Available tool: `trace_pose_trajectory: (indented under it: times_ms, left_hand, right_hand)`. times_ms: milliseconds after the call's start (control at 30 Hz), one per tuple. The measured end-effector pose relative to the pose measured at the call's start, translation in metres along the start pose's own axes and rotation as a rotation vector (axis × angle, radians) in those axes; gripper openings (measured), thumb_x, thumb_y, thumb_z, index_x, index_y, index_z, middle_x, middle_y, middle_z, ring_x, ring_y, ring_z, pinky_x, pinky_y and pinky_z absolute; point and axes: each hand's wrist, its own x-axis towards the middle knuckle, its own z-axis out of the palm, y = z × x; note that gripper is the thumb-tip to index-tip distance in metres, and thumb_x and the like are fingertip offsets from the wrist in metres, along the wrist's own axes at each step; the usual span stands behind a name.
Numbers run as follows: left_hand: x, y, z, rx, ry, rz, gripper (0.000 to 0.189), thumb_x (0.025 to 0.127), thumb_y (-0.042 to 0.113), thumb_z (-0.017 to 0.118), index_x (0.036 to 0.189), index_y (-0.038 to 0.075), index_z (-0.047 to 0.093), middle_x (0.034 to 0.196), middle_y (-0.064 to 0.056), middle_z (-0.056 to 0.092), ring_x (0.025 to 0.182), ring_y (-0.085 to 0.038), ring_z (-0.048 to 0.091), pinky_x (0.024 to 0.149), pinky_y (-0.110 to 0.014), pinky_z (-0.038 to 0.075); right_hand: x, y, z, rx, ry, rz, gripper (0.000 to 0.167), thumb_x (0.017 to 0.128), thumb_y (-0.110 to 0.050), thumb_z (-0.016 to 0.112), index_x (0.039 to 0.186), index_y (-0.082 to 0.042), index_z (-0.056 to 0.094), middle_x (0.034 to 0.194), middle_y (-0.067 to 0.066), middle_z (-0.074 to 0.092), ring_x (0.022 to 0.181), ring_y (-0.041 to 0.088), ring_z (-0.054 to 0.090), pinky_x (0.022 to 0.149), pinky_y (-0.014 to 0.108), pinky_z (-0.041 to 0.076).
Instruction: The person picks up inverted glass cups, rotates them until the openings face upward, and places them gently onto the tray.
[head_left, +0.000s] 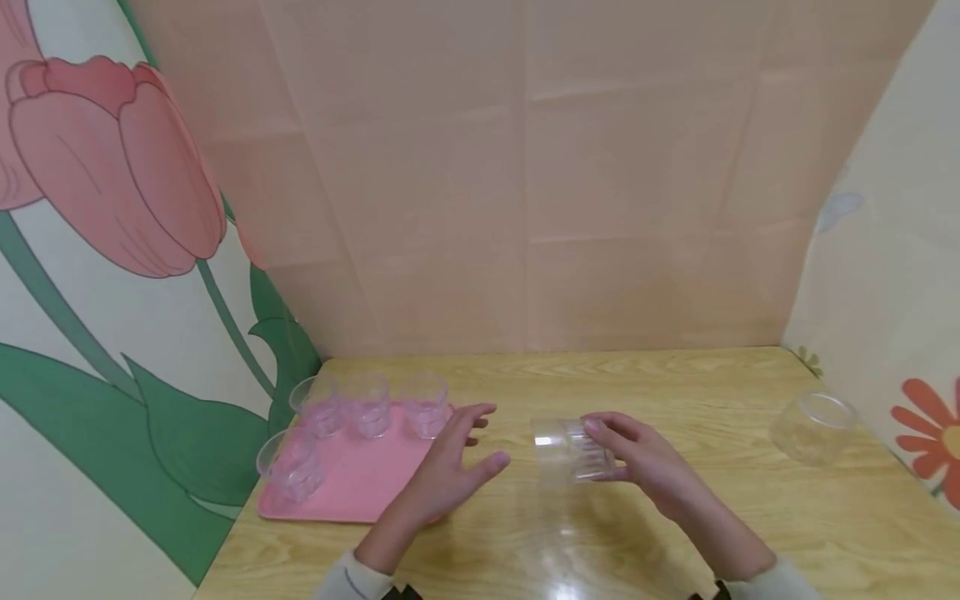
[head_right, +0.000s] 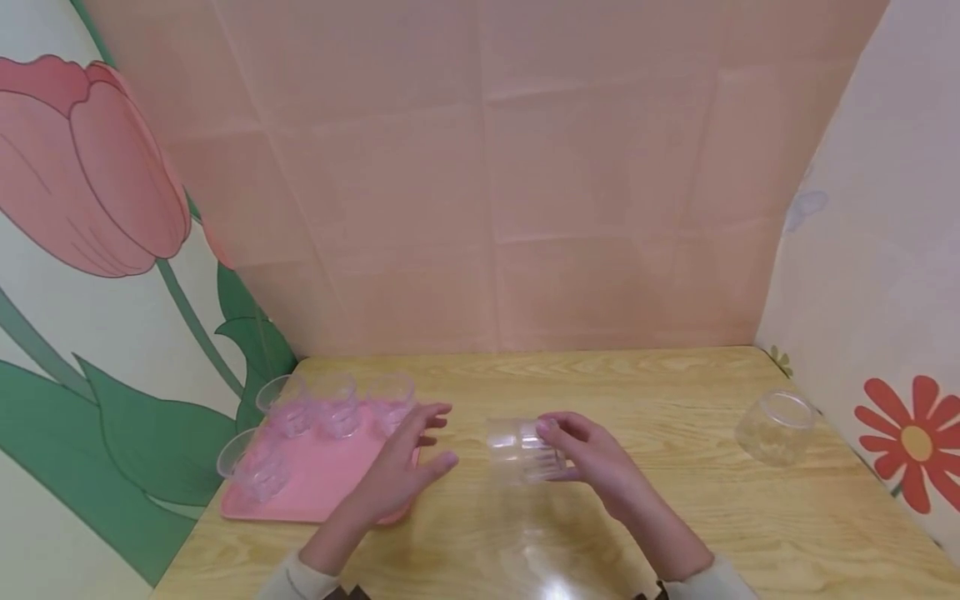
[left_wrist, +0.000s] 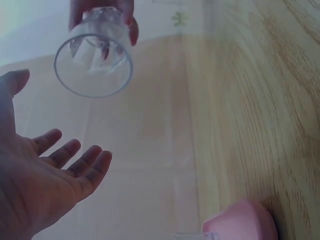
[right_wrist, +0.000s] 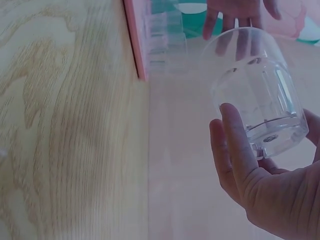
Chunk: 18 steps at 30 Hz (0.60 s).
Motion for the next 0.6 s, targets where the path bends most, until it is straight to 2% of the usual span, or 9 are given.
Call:
trace_pose_trajectory:
  times_ms: [200,367,600]
  left_hand:
    - [0.003,0.0,0.006,-0.011,-0.021,0.041,0.067,0.094,0.047,0.069,0.152,0.034,0.037,0.15,0.003,0.044,0.132,-0.02,0.047,0.104,-0.048,0.047]
    - [0.005,0.003,0.009,-0.012,-0.035,0.054,0.071,0.092,0.049,0.07,0.152,0.032,0.037,0.151,0.001,0.044,0.134,-0.023,0.047,0.105,-0.048,0.047]
    - [0.006,0.006,0.012,-0.026,-0.067,0.039,0.075,0.09,0.049,0.073,0.153,0.036,0.034,0.152,0.003,0.042,0.135,-0.022,0.046,0.105,-0.047,0.047]
  right_hand:
    - [0.001,-0.001,0.004,0.053,-0.064,-0.033,0.06,0.106,-0.034,0.052,0.145,0.01,0.039,0.122,0.019,0.059,0.106,0.025,0.064,0.089,0.044,0.059]
    - [0.004,-0.002,0.009,0.069,-0.082,-0.041,0.06,0.107,-0.034,0.051,0.145,0.01,0.039,0.124,0.019,0.058,0.107,0.026,0.063,0.09,0.044,0.058]
    - [0.006,-0.003,0.016,0.097,-0.093,-0.022,0.062,0.106,-0.036,0.051,0.146,0.009,0.038,0.125,0.019,0.058,0.107,0.027,0.063,0.09,0.044,0.058]
